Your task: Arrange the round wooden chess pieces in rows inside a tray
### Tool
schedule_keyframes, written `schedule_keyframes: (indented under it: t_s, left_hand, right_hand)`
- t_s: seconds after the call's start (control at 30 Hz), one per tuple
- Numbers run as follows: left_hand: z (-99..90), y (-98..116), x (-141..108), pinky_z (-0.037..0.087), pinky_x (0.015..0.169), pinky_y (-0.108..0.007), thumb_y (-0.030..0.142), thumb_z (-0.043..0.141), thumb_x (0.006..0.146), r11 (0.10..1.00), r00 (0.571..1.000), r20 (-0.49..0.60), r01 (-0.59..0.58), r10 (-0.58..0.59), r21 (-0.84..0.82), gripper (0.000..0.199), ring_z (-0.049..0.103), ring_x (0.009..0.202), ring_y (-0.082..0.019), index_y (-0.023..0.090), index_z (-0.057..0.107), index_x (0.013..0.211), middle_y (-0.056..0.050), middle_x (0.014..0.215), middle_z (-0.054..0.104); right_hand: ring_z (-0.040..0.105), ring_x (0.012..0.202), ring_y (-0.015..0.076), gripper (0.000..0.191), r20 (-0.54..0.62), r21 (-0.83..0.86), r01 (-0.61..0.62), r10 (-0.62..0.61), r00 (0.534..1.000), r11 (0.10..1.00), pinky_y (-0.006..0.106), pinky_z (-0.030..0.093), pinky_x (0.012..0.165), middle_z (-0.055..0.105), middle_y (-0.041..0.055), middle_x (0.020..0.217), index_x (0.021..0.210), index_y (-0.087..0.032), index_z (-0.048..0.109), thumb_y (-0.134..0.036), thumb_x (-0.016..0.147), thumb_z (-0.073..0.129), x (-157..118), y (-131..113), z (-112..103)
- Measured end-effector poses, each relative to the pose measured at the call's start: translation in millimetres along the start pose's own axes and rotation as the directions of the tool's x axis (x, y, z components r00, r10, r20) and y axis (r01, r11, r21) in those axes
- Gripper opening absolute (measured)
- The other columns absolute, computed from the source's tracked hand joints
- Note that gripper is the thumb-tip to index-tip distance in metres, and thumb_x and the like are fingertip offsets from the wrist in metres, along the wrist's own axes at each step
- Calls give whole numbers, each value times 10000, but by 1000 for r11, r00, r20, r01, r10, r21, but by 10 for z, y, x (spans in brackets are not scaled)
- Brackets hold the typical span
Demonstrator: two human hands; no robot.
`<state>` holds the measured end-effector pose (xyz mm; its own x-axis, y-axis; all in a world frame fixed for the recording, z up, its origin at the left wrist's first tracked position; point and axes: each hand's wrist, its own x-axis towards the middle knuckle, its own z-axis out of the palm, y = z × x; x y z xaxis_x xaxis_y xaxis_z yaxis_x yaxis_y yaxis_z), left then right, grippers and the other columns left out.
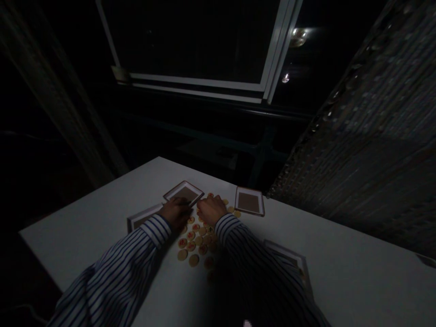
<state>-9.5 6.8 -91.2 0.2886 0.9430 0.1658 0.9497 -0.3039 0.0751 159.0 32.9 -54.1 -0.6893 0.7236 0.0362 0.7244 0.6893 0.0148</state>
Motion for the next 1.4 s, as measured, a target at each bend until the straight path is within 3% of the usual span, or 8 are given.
schedule_keyframes:
  t_s: [0.3, 0.47, 0.6, 0.77, 1.1, 1.4]
  left_hand:
    - [19, 12, -11, 357, 855, -405, 245, 515, 700, 998, 996, -70, 45, -48, -41, 295, 451, 1014, -265, 208, 627, 970, -102, 1122, 532]
    - [-41, 51, -9, 360, 857, -389, 271, 501, 718, 998, 996, -68, 48, -51, -43, 291, 448, 1015, -258, 212, 620, 976, -86, 1119, 538]
    - [-96, 120, 6, 358, 859, -384, 302, 447, 756, 995, 992, -100, 66, -74, -76, 319, 442, 1023, -246, 210, 582, 1029, -81, 1140, 525]
    - [-115, 234, 65, 352, 868, -381, 299, 446, 755, 990, 988, -109, 101, -112, -103, 348, 429, 1033, -241, 202, 543, 1074, -75, 1158, 511]
    - [-179, 351, 126, 347, 865, -410, 232, 456, 733, 977, 988, -44, 143, -151, -156, 351, 406, 1067, -266, 184, 541, 1071, -99, 1172, 493]
    - [-120, 341, 130, 346, 873, -398, 255, 435, 750, 971, 982, -52, 172, -183, -164, 328, 412, 1062, -264, 177, 565, 1041, -90, 1164, 504]
  right_hand:
    - [504, 915, 219, 215, 2, -43, 18, -18, 1000, 999, 362, 297, 778, 637, 67, 860, 879, -197, 582, -312, 788, 425, 88, -77, 106]
    - [477, 955, 208, 261, -3, -22, 15, -15, 1000, 1000, 348, 277, 795, 622, 67, 904, 844, -199, 587, -362, 810, 386, 78, -26, 30]
    - [489, 922, 203, 269, -36, 1, -173, 173, 984, 985, 337, 280, 770, 612, 71, 923, 900, -190, 558, -322, 829, 335, 60, 181, -83]
    - [508, 891, 213, 246, -2, -7, -276, 276, 961, 961, 339, 294, 739, 612, 87, 918, 912, -181, 548, -301, 808, 360, 67, 370, -82]
    - [504, 927, 247, 303, 22, -22, -346, 346, 938, 938, 386, 285, 752, 614, 91, 938, 902, -181, 551, -405, 764, 400, 239, 245, 50]
    - [510, 917, 252, 251, 35, -26, -371, 371, 928, 928, 413, 267, 764, 621, 110, 912, 881, -163, 560, -321, 735, 429, 298, 215, 100]
